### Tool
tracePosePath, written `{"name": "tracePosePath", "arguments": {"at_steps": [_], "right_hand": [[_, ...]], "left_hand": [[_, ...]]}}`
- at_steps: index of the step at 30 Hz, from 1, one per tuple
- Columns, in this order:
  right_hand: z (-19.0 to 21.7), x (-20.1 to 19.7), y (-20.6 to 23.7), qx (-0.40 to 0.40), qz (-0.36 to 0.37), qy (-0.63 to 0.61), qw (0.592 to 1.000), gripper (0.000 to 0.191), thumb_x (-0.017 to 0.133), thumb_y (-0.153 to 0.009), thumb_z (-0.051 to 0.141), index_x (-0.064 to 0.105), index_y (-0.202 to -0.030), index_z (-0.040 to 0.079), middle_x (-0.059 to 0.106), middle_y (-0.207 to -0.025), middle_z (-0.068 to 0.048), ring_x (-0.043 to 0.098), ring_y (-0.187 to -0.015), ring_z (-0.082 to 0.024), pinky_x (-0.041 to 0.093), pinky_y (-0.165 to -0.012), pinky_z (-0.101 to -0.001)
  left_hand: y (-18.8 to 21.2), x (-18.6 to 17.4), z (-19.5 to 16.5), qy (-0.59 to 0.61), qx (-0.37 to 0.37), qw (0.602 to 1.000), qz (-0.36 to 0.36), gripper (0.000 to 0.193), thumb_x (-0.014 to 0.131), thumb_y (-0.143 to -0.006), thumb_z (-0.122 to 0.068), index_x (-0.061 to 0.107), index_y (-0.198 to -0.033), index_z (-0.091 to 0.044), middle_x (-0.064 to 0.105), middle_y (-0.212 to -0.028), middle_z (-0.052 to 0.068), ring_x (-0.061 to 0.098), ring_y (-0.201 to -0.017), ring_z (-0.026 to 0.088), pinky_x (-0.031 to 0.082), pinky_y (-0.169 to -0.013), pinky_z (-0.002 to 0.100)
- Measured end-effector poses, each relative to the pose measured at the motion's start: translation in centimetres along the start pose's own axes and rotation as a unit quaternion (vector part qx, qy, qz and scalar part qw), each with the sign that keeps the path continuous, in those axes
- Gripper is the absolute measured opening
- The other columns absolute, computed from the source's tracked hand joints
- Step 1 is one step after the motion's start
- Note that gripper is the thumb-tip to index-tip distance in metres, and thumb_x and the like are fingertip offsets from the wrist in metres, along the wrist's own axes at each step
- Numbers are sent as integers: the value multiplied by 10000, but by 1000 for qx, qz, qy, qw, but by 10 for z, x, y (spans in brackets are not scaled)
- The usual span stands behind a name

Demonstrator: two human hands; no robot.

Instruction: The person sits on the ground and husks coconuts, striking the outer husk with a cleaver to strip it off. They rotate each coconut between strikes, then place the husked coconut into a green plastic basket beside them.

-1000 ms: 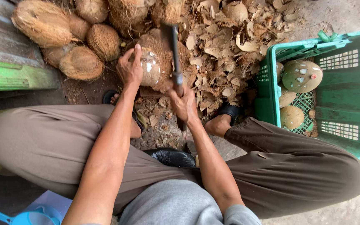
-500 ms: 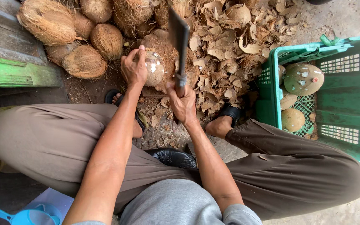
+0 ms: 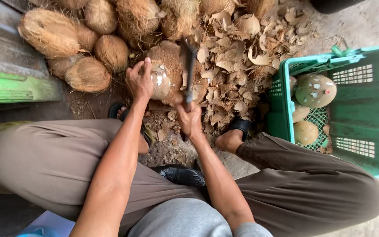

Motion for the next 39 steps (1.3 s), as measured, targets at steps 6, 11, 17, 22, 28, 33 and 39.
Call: {"name": "tracePosePath", "arguments": {"at_steps": [6,11,17,22,28,33,39], "right_hand": [[-36,0,6,148,23,-52,987,287,615,-985,293,526,-779,114,537,-597,-1,485,-412,-91,448,-330,-274],[-12,-1,0,49,19,-98,994,285,650,-996,277,553,-792,103,555,-614,-14,465,-438,-93,405,-358,-274],[1,18,9,85,82,43,992,273,634,-1011,330,603,-840,118,552,-627,31,466,-475,-68,440,-415,-282],[-6,17,5,111,63,70,989,359,615,-1010,389,610,-780,113,510,-587,19,438,-459,-98,394,-407,-331],[-32,21,14,186,105,150,965,423,616,-995,454,499,-727,148,483,-589,11,399,-435,-113,412,-381,-331],[-30,17,18,267,187,47,944,387,625,-975,384,420,-721,175,484,-583,14,417,-427,-114,412,-378,-310],[-8,3,12,292,179,-62,938,312,664,-947,283,459,-731,186,504,-564,29,448,-416,-93,419,-357,-270]], "left_hand": [[-1,3,6,5,-29,999,-14,738,426,-891,-790,728,-1194,-189,502,-1013,102,542,-909,253,451,-810,449],[-1,-1,1,-2,-4,1000,-26,730,440,-937,-776,712,-1227,-164,535,-1041,82,557,-950,252,447,-859,452],[5,-8,-7,13,5,999,-48,692,471,-933,-750,739,-1205,-173,530,-1063,82,550,-992,263,420,-851,461],[6,-3,-2,10,-33,999,-16,702,450,-918,-757,728,-1215,-186,560,-1104,106,587,-1031,285,455,-885,474],[2,-1,7,18,-1,999,-31,762,425,-943,-762,699,-1252,-121,573,-1096,104,586,-1021,279,416,-933,502],[0,7,2,22,55,998,-10,763,363,-982,-740,704,-1261,-117,574,-1085,106,577,-997,290,436,-967,500],[1,5,-1,30,30,999,-25,763,466,-930,-756,719,-1221,-98,552,-1091,102,556,-1021,263,425,-862,492]]}}
Point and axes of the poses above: each hand's wrist, its own y-axis away from the middle knuckle, its own x-axis out of the palm, z = x × y, the point moved 10 cm from there along -y, towards the middle knuckle
